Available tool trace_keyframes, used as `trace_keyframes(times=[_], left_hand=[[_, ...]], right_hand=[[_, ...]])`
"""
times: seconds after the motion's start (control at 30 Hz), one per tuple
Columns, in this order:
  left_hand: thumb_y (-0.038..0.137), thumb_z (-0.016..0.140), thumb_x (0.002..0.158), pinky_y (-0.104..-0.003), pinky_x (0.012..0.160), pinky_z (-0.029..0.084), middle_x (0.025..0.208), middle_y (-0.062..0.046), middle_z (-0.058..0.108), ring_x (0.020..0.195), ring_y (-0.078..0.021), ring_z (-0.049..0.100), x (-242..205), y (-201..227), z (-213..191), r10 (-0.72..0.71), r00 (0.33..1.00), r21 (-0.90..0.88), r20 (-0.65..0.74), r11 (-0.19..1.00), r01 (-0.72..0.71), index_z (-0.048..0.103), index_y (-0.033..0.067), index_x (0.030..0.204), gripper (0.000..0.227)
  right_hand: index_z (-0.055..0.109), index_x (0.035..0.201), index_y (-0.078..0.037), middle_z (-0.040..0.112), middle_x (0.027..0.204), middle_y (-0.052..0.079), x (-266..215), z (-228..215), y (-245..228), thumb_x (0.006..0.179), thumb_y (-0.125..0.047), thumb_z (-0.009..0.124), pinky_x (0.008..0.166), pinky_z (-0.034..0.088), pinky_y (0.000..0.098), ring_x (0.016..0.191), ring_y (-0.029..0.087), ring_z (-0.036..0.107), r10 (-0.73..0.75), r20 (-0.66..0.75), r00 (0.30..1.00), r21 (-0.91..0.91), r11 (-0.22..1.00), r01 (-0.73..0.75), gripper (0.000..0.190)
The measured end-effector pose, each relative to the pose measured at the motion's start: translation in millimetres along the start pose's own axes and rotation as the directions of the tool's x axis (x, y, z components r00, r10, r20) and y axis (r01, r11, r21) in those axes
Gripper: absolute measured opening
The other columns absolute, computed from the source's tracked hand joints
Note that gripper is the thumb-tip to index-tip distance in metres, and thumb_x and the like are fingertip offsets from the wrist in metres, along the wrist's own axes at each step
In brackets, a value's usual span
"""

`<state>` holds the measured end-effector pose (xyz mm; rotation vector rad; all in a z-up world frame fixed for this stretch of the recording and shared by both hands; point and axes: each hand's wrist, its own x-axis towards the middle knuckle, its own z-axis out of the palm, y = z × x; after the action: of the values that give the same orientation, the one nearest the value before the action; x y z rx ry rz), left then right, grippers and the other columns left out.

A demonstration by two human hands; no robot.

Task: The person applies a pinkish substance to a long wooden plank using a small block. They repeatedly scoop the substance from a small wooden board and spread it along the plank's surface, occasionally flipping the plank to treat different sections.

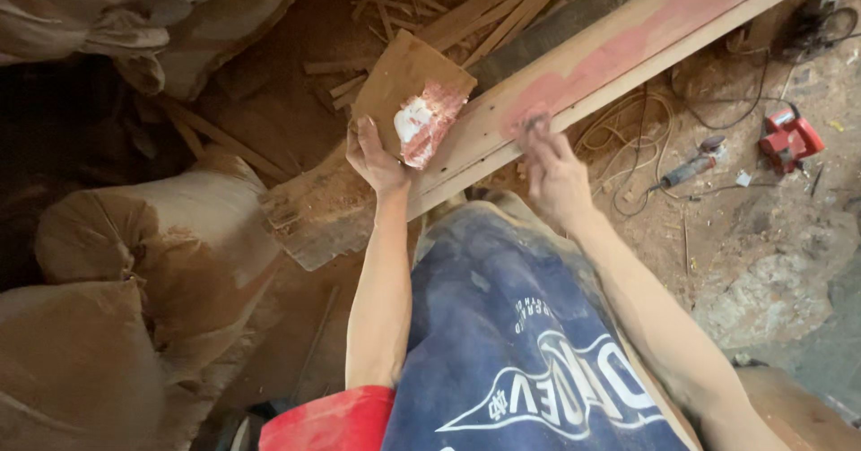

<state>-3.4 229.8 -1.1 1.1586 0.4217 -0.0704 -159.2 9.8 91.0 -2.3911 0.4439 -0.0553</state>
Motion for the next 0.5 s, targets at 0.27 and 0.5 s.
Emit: trace_keyframes(times=[0.27, 0.5], left_hand=[[0.024, 0.063, 0.115, -0.032, 0.080, 0.042, 0.089, -0.006, 0.053, 0.082, -0.0145, 0.047, 0, -14, -10, 0.093, 0.996, 0.187, 0.007, 0.978, -0.093, 0.060, -0.0095, 0.103, 0.036], [0.023, 0.058, 0.103, -0.030, 0.084, 0.053, 0.107, -0.010, 0.072, 0.094, -0.0169, 0.066, -11, 1, 4, 0.045, 0.999, -0.047, -0.007, 0.998, -0.046, 0.066, -0.0055, 0.116, 0.032]], right_hand=[[0.074, 0.109, 0.000, 0.066, 0.100, 0.031, 47, -7, 12, 0.104, -0.013, 0.065, 0.085, 0.054, 0.0519, 0.095, 0.047, 0.065, 0.213, -0.084, 0.974, -0.058, 0.974, -0.218, 0.017], [0.073, 0.109, 0.000, 0.067, 0.103, 0.031, 26, 21, -32, 0.090, -0.006, 0.062, 0.086, 0.053, 0.0532, 0.099, 0.049, 0.062, 0.132, 0.178, 0.975, -0.072, 0.990, -0.121, 0.023]])
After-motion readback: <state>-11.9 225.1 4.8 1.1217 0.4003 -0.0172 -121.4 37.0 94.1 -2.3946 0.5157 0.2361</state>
